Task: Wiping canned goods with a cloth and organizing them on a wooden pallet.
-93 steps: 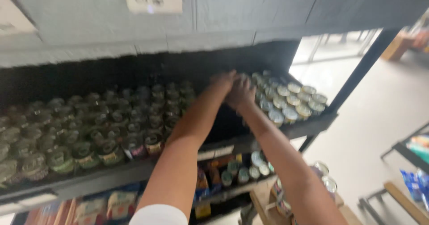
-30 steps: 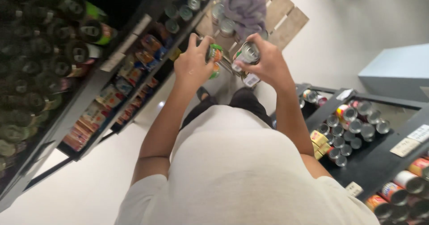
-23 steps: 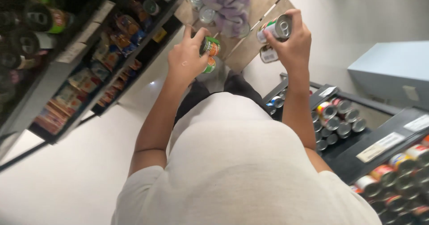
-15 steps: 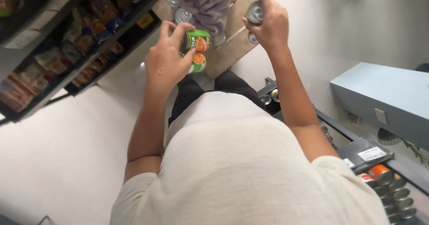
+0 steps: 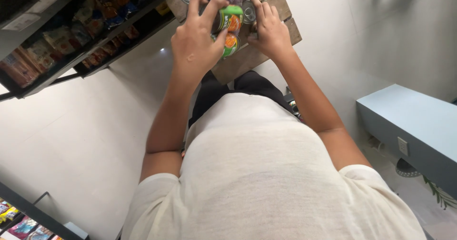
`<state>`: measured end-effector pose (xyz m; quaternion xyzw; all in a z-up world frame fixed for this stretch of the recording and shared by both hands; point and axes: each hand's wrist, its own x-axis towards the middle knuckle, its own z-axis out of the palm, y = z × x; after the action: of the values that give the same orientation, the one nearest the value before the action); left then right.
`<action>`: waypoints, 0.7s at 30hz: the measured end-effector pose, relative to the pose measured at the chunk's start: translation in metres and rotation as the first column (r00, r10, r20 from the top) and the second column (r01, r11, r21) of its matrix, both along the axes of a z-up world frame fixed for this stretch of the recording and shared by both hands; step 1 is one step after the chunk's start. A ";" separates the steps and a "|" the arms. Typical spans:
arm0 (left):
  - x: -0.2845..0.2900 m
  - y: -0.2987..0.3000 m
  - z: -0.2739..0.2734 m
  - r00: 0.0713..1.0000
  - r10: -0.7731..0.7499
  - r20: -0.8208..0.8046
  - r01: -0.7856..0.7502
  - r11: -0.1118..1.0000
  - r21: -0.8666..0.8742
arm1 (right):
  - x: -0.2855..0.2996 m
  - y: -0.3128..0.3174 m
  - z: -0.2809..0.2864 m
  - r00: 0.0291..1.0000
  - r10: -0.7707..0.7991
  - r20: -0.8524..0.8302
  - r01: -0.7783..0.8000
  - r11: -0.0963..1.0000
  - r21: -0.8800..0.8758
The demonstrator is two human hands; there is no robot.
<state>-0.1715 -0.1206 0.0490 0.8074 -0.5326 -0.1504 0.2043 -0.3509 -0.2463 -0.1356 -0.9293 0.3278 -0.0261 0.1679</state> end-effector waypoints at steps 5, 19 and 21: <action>-0.013 -0.041 -0.016 0.994 -0.069 0.088 0.080 0.988 -0.131 | -0.013 0.014 -0.007 0.957 -0.116 0.264 0.017 0.937 0.348; -0.111 -0.159 -0.218 0.937 -0.171 0.305 0.183 0.983 -0.009 | -0.045 -0.030 -0.023 0.601 -0.642 0.476 0.035 0.616 0.787; -0.117 -0.157 -0.228 0.994 0.024 0.107 -0.020 0.999 -0.040 | -0.037 -0.026 -0.049 0.566 -0.748 0.348 -0.037 0.398 0.916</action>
<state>-0.2888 -0.2776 -0.1787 0.8160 -0.5367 -0.0939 0.1928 -0.3879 -0.2725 -0.1846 -0.5110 0.4115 -0.2685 0.7053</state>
